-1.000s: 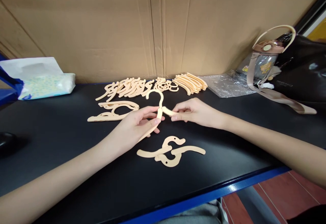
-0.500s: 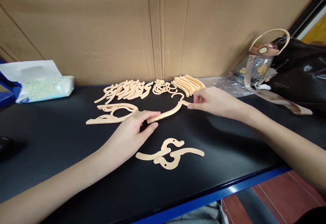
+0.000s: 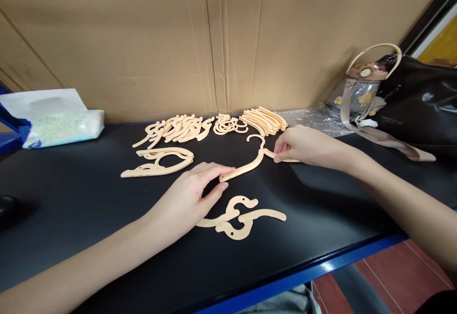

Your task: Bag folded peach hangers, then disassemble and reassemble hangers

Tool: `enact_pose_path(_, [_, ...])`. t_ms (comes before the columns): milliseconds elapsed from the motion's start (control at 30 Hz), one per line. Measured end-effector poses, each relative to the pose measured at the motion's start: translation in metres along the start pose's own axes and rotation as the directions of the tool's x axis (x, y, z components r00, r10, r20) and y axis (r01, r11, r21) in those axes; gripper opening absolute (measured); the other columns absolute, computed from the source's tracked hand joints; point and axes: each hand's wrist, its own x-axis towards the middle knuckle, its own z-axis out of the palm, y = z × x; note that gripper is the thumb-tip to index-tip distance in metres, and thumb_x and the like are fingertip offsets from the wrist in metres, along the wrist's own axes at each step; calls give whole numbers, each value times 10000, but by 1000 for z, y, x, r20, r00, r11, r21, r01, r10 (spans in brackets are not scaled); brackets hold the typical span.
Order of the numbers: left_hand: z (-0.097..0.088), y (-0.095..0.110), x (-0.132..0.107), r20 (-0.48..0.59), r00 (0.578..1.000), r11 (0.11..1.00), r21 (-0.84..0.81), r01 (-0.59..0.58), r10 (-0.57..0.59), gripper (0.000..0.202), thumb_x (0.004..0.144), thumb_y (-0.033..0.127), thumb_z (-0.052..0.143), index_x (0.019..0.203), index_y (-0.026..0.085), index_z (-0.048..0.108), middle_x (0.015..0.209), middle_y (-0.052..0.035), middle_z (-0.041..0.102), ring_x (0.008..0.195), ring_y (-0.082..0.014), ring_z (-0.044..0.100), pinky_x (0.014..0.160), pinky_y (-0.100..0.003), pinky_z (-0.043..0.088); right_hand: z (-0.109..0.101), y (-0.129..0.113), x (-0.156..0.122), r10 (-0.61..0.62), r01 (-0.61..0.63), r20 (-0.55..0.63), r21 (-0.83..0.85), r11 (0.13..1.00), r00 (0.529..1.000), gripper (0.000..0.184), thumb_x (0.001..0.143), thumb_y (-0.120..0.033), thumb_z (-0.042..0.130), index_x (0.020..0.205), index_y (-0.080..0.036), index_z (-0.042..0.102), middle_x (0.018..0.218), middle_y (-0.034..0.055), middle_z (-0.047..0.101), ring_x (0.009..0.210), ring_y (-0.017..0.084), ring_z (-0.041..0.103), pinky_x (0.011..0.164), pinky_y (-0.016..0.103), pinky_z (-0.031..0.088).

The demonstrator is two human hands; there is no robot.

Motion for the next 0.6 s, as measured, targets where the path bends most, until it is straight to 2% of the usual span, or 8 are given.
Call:
enact_pose_path(100, [2,-4,-2,2,995,994,57,-96,96,317,993,321,454,1182,205,680,1170,-28,704,1078,-209,613,953,-331,472,0,2,-1,-58,58,11,-14,998,998,109,759,-158,631,732,-177,734,671,-3,626,604,127,503,567,283,285])
enact_pose_path(200, [4,-8,-3,-11,985,978,116,-171,174,313,997,273,452,1199,185,675,1182,-29,700,1084,-194,611,954,-320,479,1,2,-3,-85,85,0,-40,996,996,125,736,-132,581,662,-177,671,602,-31,511,573,107,402,565,280,244])
enact_pose_path(300, [4,-8,-4,-12,980,968,153,-197,201,309,1002,253,459,1210,172,672,1187,-30,700,1086,-186,615,954,-313,486,1,1,-6,-120,119,-8,-58,991,993,207,714,-114,533,537,-189,455,565,-54,294,568,104,236,559,290,188])
enact_pose_path(367, [4,-7,-3,-7,979,964,172,-201,205,308,1006,247,461,1218,172,670,1192,-28,700,1085,-184,616,951,-316,491,1,0,-7,-141,141,-2,-55,989,990,266,706,-103,505,537,-196,321,585,-53,204,592,116,167,563,300,161])
enact_pose_path(467, [3,-6,-3,7,978,960,191,-204,207,304,1007,236,466,1227,175,666,1196,-21,701,1084,-183,615,946,-321,497,1,-1,-8,-141,140,-4,-44,989,990,304,691,-93,481,575,-202,221,597,-51,168,608,125,138,570,312,140])
enact_pose_path(600, [4,-7,-2,9,977,957,201,-208,211,302,1008,232,470,1233,175,664,1202,-18,698,1092,-180,610,955,-322,498,2,-2,-9,-136,136,-7,-50,989,991,329,671,-86,485,597,-201,186,610,-47,156,615,128,132,567,317,128])
